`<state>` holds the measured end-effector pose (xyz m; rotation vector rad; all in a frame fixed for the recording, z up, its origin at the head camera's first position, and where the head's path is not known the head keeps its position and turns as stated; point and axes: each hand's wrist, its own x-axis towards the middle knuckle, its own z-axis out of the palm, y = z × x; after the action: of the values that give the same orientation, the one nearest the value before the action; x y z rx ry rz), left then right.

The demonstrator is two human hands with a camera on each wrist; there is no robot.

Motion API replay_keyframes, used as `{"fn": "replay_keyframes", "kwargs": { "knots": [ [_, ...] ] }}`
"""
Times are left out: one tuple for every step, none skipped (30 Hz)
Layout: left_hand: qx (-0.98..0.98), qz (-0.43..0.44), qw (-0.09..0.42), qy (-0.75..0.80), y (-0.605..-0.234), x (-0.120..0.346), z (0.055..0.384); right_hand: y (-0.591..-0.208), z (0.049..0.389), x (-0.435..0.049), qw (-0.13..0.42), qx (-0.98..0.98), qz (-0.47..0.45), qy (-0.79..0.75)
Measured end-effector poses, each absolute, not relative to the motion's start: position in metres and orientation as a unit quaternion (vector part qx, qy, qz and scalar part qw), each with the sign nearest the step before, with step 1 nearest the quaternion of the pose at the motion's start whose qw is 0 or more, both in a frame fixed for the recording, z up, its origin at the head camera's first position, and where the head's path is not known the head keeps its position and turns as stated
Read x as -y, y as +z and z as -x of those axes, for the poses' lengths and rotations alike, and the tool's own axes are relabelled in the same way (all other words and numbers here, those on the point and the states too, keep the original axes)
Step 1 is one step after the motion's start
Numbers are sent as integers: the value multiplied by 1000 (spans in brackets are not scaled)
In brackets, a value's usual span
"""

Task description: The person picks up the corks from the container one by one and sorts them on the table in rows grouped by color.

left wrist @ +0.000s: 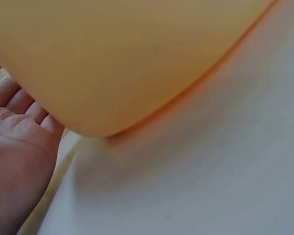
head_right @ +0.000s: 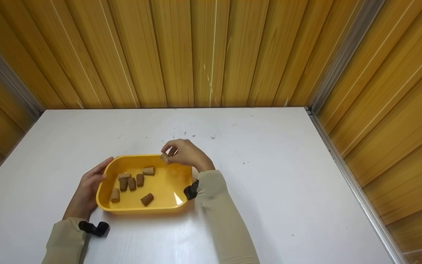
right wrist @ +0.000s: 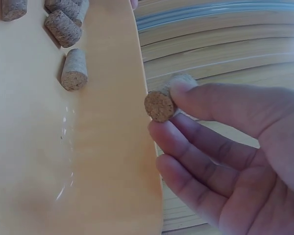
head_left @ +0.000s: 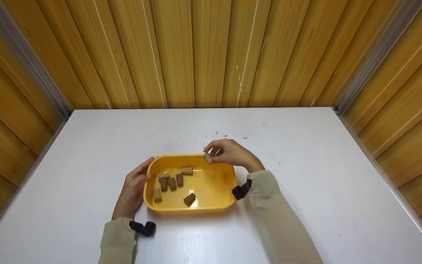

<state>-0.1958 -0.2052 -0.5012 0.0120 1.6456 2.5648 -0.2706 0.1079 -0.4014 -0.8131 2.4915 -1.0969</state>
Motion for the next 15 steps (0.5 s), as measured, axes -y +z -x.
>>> {"fn": "replay_keyframes", "kwargs": {
  "knots": [
    [-538,-2,48,842,-501,205,196,-402,270,-110,144,-868,278,-385],
    [-537,-1,47,842,-501,205,196,-402,270,-112,138,-869,274,-387],
    [-536,-1,47,843,-501,205,196,-402,270,-114,135,-869,270,-391],
    [-534,1,46,844,-501,205,196,-401,270,-116,132,-869,267,-394],
    [-533,2,45,845,-500,205,196,-401,269,-118,131,-869,264,-397],
    [-534,2,44,844,-500,205,196,-401,269,-120,129,-869,262,-400],
    [-534,2,44,844,-500,205,196,-400,268,-121,129,-868,260,-403],
    [-536,2,45,843,-500,205,196,-400,268,-123,128,-868,259,-405],
    [-538,3,45,842,-500,205,196,-400,267,-124,127,-867,257,-407],
    [-540,4,45,841,-500,205,196,-400,267,-125,126,-867,255,-409],
    [-542,3,45,839,-500,205,196,-400,267,-127,124,-867,253,-410],
    [-543,3,45,838,-500,205,196,-400,266,-128,122,-868,251,-411],
    [-543,3,44,839,-500,205,196,-401,266,-129,119,-868,248,-413],
    [-543,2,43,839,-500,205,196,-402,266,-130,118,-869,243,-414],
    [-542,2,41,839,-501,205,196,-402,266,-131,116,-869,239,-417]
  ]
}}
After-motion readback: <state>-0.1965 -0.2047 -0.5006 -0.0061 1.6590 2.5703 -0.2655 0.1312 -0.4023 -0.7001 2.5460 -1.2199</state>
